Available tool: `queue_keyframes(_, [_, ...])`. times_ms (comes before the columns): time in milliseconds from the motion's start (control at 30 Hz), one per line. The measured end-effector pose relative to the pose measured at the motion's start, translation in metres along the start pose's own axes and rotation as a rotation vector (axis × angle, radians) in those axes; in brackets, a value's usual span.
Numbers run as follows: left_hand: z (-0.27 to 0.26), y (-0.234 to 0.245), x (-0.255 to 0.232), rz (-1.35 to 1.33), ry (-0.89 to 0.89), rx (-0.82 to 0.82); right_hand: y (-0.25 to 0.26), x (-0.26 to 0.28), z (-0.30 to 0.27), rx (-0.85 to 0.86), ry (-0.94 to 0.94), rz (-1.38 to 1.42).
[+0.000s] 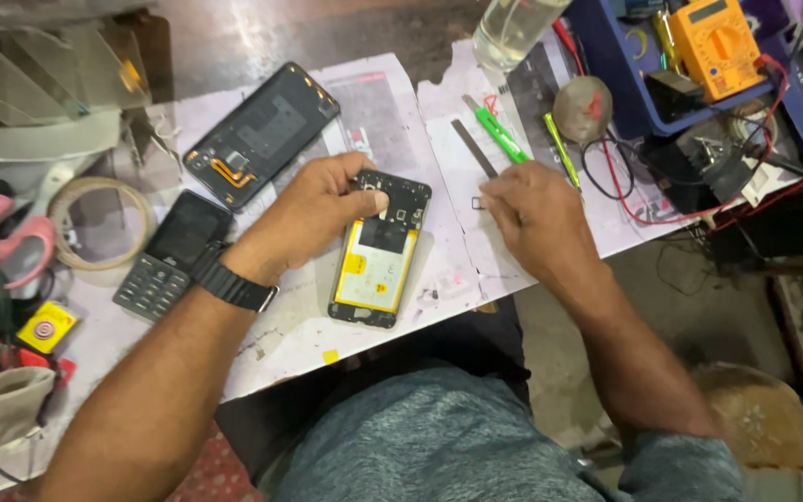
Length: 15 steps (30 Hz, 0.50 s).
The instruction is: The person disassembles a smartphone by removing the back cover and unscrewing internal components. They use a screwdriver and a prying tool to detach the motherboard and other parts, placing them on the workbench. The person then reassembles the phone by reconnecting the motherboard and securing it with screws.
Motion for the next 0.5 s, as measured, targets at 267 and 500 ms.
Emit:
queue_keyframes(267, [0.001, -0.001, -0.001, -0.073, -0.139, 0.053, -0.062, 0.013, 0.019, 0.159, -0.304, 1.077])
queue_keyframes(500, [-0.004, -0.001, -0.007, 0.147, -0.189, -0.046, -0.078, 0.004, 0.022, 0.098, -0.381, 1.248])
Point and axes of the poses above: each hand's wrist, its own z-axis towards the middle knuckle, its own y-axis out of the back of the hand, x = y × z, the point moved 6 cm from there along z, towards the middle knuckle, and after that the axes turned 11 degrees about y, right-handed, at the moved point
